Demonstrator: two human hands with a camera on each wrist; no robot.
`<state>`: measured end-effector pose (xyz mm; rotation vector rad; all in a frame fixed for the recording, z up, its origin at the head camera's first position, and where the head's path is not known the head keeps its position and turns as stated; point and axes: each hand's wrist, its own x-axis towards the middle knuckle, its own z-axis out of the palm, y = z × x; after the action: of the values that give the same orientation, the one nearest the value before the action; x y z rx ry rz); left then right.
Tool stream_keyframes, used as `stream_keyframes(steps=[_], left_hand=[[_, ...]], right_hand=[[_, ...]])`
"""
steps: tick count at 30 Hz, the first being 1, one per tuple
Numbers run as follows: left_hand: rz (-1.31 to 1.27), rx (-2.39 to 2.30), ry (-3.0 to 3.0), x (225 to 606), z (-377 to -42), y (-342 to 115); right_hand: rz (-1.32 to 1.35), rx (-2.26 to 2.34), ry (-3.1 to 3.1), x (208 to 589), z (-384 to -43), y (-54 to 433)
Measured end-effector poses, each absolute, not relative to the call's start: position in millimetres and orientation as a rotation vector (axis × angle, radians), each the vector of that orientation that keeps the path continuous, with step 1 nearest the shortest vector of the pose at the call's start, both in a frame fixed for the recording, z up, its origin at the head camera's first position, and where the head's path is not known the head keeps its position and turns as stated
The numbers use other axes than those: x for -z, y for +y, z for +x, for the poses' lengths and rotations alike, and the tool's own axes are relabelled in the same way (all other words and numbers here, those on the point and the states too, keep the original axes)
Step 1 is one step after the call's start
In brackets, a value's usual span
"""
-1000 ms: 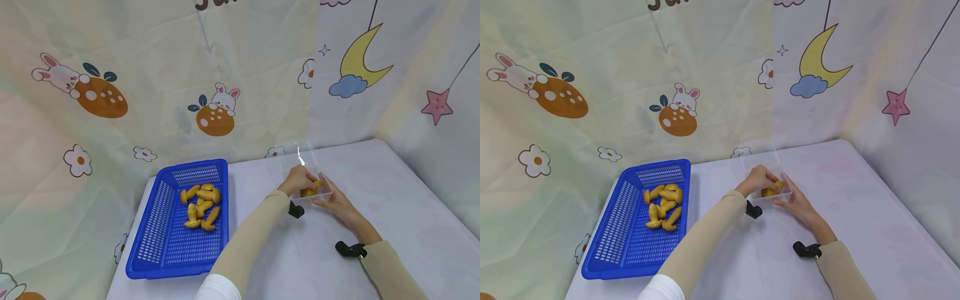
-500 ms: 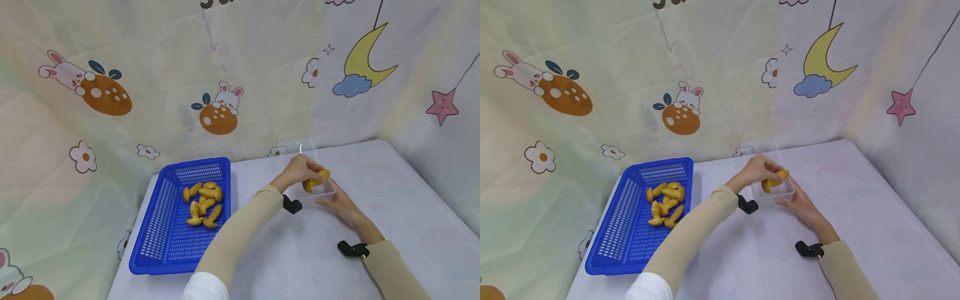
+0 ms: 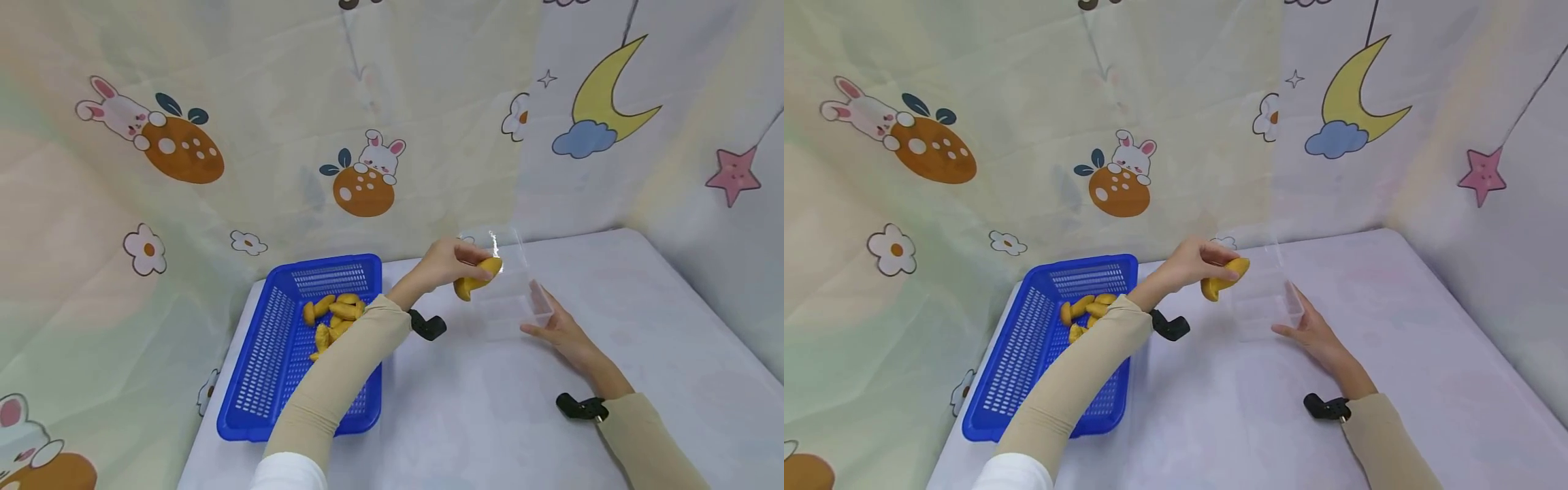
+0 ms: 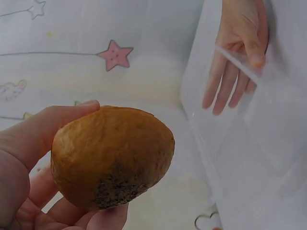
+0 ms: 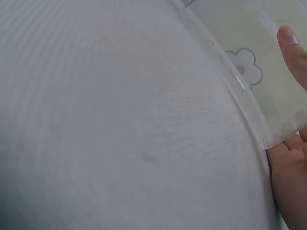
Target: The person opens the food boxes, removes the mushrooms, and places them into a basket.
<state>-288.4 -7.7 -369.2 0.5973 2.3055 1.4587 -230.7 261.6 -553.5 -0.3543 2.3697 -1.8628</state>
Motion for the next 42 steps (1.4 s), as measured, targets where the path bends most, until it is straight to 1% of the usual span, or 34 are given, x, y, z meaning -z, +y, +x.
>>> stream_keyframes(steps=[11, 19, 23, 33, 37, 42], left_hand=[[0.453, -1.507, 2.322, 356, -275, -82], [0.381, -1.545, 2.378, 360, -259, -141], [0.388, -1.501, 2.407, 364, -250, -171], [0.604, -1.307, 2.322, 400, -227, -232], [0.684, -1.287, 2.234, 413, -220, -244], [0.718, -1.252, 2.157, 426, -212, -250]], right_hand=[[-0.387, 1.854, 2.385, 556, -231, 263], [-0.399, 1.882, 2.356, 557, -231, 262], [-0.404, 1.886, 2.360, 558, -232, 263], [-0.360, 1.862, 2.357, 558, -231, 262], [-0.373, 1.869, 2.360, 557, -230, 262], [-0.396, 1.912, 2.326, 557, -230, 261]])
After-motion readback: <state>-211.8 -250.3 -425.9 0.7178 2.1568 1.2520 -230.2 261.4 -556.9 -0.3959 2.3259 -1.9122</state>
